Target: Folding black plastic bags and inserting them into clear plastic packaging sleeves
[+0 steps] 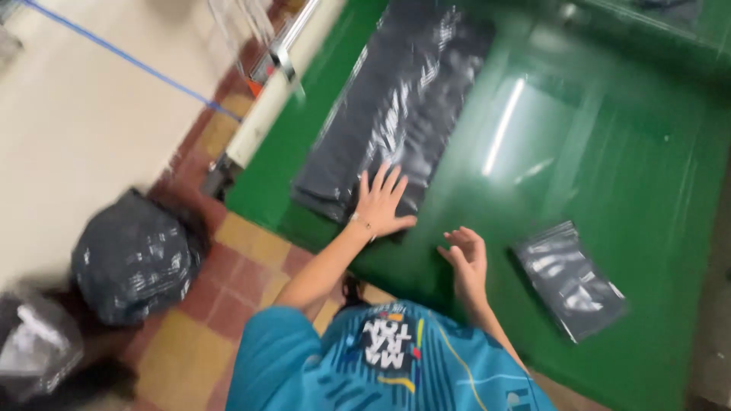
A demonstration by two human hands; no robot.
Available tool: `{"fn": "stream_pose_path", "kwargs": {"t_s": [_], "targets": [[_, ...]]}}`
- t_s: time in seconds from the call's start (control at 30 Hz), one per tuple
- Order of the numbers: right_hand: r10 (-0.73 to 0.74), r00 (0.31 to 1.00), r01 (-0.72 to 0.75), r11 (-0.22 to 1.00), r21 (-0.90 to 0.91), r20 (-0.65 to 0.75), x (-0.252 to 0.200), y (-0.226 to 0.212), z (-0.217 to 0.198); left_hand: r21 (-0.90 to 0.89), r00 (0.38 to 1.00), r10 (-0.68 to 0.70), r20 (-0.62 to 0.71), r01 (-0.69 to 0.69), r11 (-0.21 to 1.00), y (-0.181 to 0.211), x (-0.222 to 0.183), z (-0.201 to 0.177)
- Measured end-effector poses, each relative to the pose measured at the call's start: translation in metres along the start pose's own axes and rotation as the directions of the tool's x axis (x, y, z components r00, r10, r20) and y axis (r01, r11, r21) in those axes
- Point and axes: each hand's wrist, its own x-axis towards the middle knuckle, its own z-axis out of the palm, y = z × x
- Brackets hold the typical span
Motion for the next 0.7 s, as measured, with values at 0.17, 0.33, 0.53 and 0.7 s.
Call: {"fn": "stream_pose_path", "kwargs": {"t_s": [0.17,0.33,0.53,0.7], "targets": [[0.061,0.995,-0.061,0.998,0.008,-0.079,0.051,0.034,0.083,-0.041,0.985,0.118,0.124,-0.114,0.993,-0.064,-0.046,0.009],[0.176,0.957,-0.177,0.984,0.017,-0.232,0.078,0.056,0.091,-0.131,0.98,0.181,0.087,-0.169,0.977,-0.072,-0.056,0.002],[0.193,0.935,-0.113,0.957,0.266,-0.298,0.08,0.066,0.101,-0.204,0.993,0.076,-0.093,-0.093,0.974,-0.074,-0.04,0.059],[-0.453,0.859,0.325,0.125,-0.937,0.237,0.09,0.066,0.091,-0.244,0.975,-0.007,-0.221,-0.048,0.969,-0.085,-0.015,0.104]]}}
